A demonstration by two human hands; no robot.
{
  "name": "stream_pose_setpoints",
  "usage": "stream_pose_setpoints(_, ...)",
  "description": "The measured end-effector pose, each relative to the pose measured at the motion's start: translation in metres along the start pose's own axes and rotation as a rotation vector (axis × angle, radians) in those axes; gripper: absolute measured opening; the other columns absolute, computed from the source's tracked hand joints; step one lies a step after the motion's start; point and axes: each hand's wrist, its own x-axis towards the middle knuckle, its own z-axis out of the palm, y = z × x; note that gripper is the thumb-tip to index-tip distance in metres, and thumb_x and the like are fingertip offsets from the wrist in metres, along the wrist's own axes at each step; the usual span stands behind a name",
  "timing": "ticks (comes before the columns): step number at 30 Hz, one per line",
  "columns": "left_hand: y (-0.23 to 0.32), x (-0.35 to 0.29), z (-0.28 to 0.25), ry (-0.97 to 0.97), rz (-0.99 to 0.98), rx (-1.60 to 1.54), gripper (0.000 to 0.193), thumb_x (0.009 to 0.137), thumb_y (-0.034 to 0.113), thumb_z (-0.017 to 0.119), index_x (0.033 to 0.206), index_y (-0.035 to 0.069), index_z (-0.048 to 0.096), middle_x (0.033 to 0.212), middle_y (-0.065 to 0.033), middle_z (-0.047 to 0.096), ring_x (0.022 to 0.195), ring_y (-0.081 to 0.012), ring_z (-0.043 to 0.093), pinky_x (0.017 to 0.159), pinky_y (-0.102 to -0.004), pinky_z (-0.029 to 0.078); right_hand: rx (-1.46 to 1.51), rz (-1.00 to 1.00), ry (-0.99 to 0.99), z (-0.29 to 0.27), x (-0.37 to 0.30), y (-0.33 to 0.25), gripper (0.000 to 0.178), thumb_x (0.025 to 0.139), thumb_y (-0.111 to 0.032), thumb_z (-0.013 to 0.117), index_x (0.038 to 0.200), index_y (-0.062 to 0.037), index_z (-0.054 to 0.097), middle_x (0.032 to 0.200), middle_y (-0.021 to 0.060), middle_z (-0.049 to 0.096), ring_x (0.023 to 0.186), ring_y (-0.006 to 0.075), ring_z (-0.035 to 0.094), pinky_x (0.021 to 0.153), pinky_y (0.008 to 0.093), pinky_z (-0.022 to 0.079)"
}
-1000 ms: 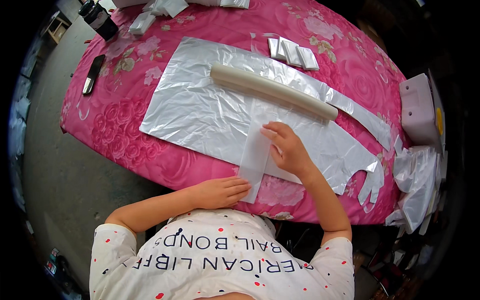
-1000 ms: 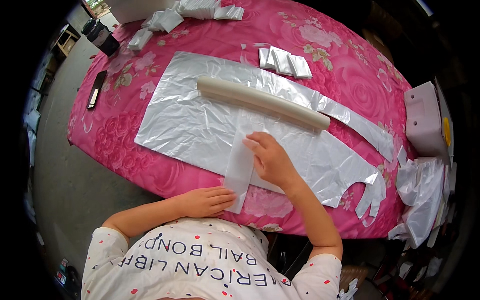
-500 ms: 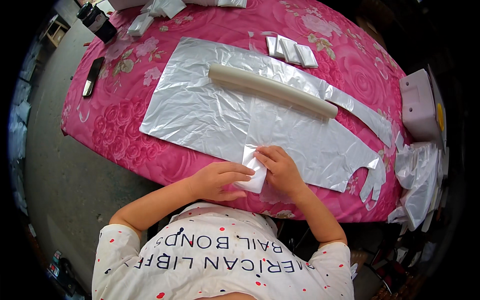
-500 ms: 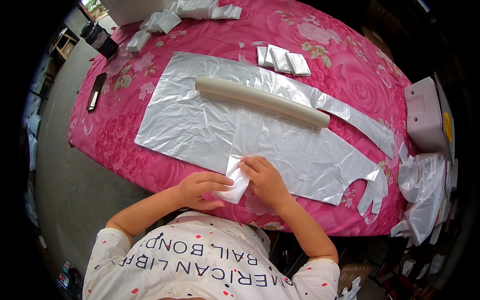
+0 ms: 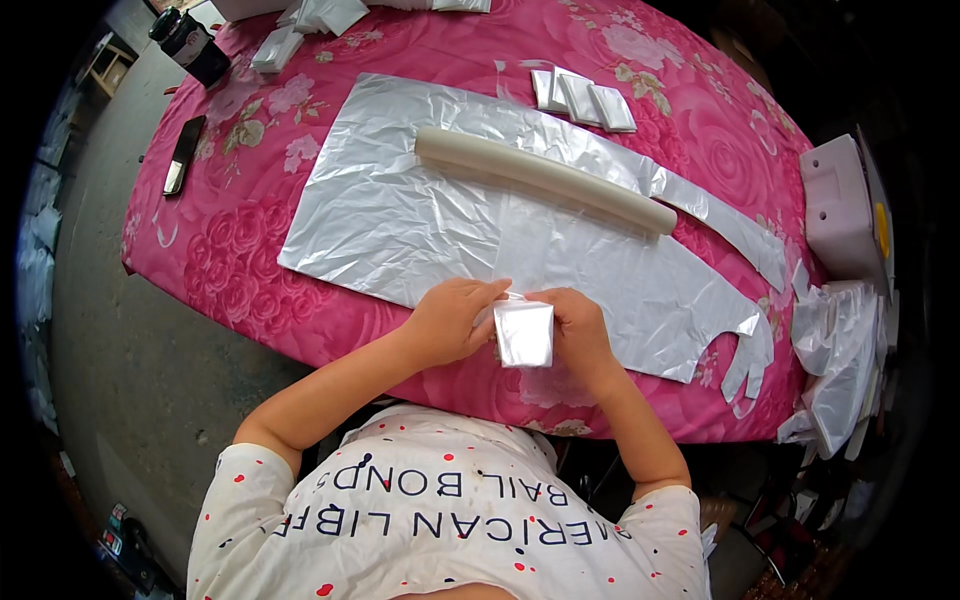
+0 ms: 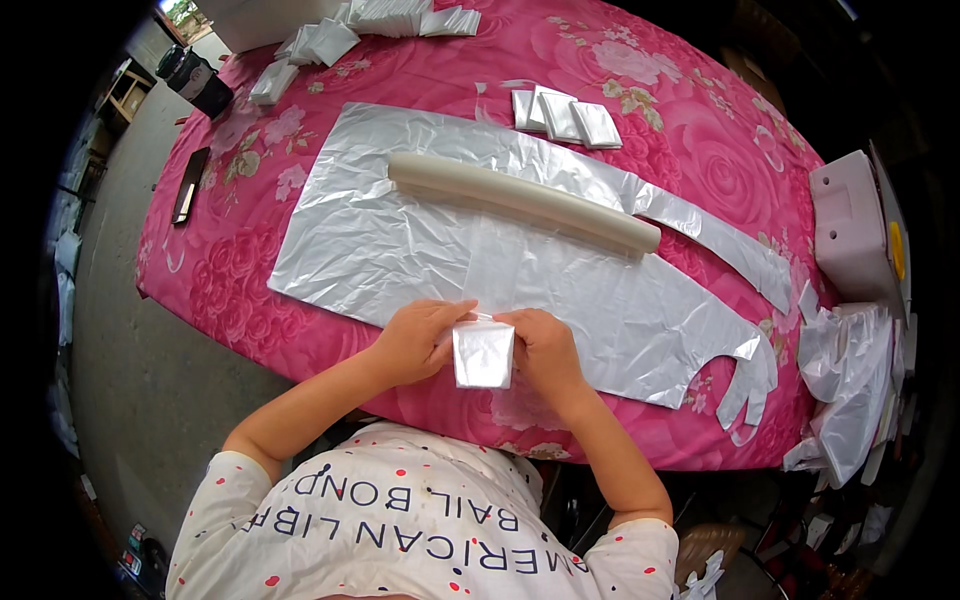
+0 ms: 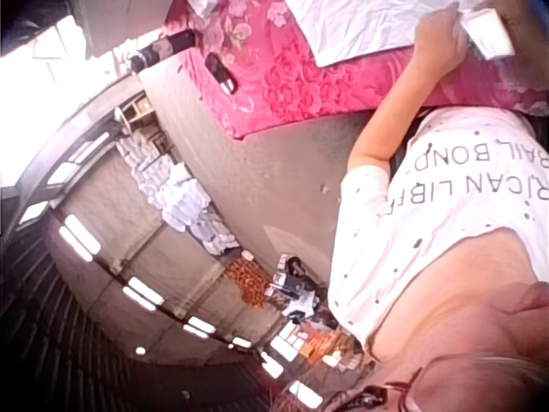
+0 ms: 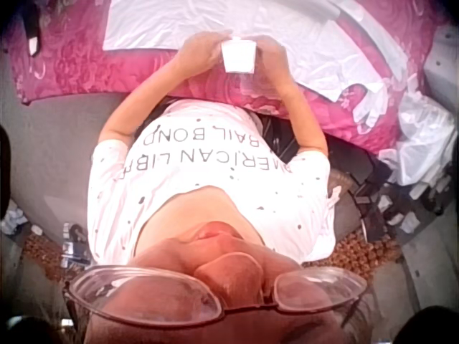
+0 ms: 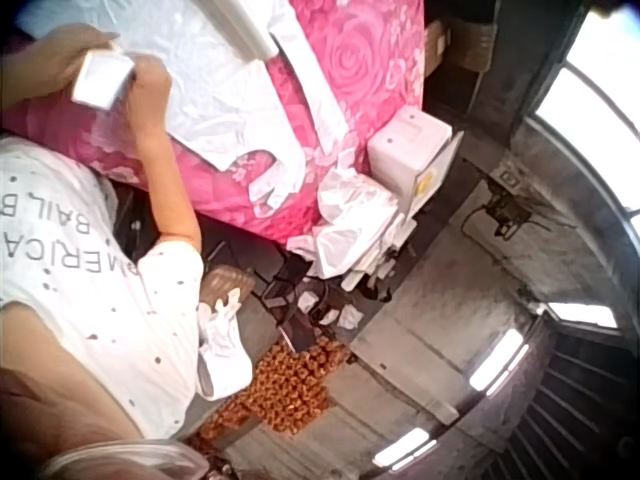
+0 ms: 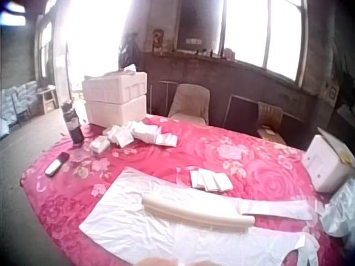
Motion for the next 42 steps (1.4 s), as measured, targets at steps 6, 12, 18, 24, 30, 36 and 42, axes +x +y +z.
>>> stream_pose_setpoints(6,0.007,0.012,0.002,0.297,-0.065,0.034,0.052,0.083,0.019,0.057,0.128,-0.002,0.042,0.126,-0.0192,0.048,0.115,-0.0336,0.046,0.096,-0.0411,0.037,0.173,0.666,-0.149,-0.009,0.042,-0.012,0.020,0.082,-0.016,0.060,0.078,0.0023,0.066,0.061,0.0109,0.062,0.052,0.0160,0.060,0.053,0.0289,0.047)
stream_pose_setpoints(12,0.007,0.020,0.032,-0.049,-0.010,0.494,0.069,0.084,0.032,0.054,0.136,-0.005,0.028,0.144,-0.0197,0.025,0.137,-0.0313,0.018,0.111,-0.0420,0.015,0.278,0.713,-0.238,-0.010,0.054,0.004,0.028,0.084,-0.020,0.060,0.069,0.0031,0.064,0.054,0.0078,0.058,0.045,0.0119,0.056,0.046,0.0267,0.045)
stream_pose_setpoints(18,0.000,0.022,0.032,-0.079,-0.013,0.456,0.073,0.081,0.035,0.055,0.136,-0.006,0.029,0.145,-0.0204,0.024,0.137,-0.0310,0.017,0.111,-0.0416,0.015,-0.176,0.291,0.064,0.001,0.033,-0.008,0.027,0.076,-0.016,0.068,0.096,0.0007,0.061,0.091,0.0143,0.061,0.084,0.0207,0.060,0.071,0.0330,0.048)
stream_pose_setpoints(24,-0.009,0.033,0.017,-0.041,0.106,0.444,0.063,0.072,0.018,0.059,0.128,-0.006,0.041,0.134,-0.0197,0.041,0.127,-0.0314,0.037,0.106,-0.0422,0.028,-0.458,-0.338,-0.014,0.000,0.035,0.020,0.047,0.072,-0.009,0.065,0.117,-0.0017,0.053,0.121,0.0143,0.053,0.115,0.0304,0.047,0.099,0.0390,0.037)
stream_pose_setpoints(30,-0.029,0.042,0.017,0.045,0.243,0.566,0.056,0.067,0.013,0.065,0.120,0.000,0.050,0.122,-0.0125,0.054,0.114,-0.0255,0.051,0.098,-0.0402,0.039,-0.269,-0.323,-0.094,-0.013,0.046,0.031,0.042,0.069,0.001,0.059,0.111,-0.0017,0.057,0.118,0.0127,0.056,0.112,0.0285,0.050,0.097,0.0386,0.040)
stream_pose_setpoints(36,-0.009,0.014,-0.002,-0.051,0.410,0.258,0.049,0.069,0.014,0.067,0.115,0.004,0.054,0.113,-0.0098,0.060,0.105,-0.0244,0.057,0.092,-0.0407,0.044,-0.166,-0.383,-0.144,-0.010,0.025,0.021,0.039,0.064,0.006,0.061,0.101,-0.0029,0.063,0.102,0.0086,0.062,0.093,0.0276,0.058,0.081,0.0355,0.048)
stream_pose_setpoints(42,-0.012,0.007,0.002,0.039,0.178,0.072,0.044,0.072,0.011,0.066,0.114,0.004,0.054,0.102,-0.0107,0.064,0.094,-0.0271,0.061,0.080,-0.0371,0.048,-0.030,-0.254,-0.078,-0.003,0.016,0.016,0.024,0.070,0.003,0.062,0.092,-0.0039,0.067,0.089,0.0059,0.065,0.083,0.0223,0.060,0.071,0.0315,0.049)
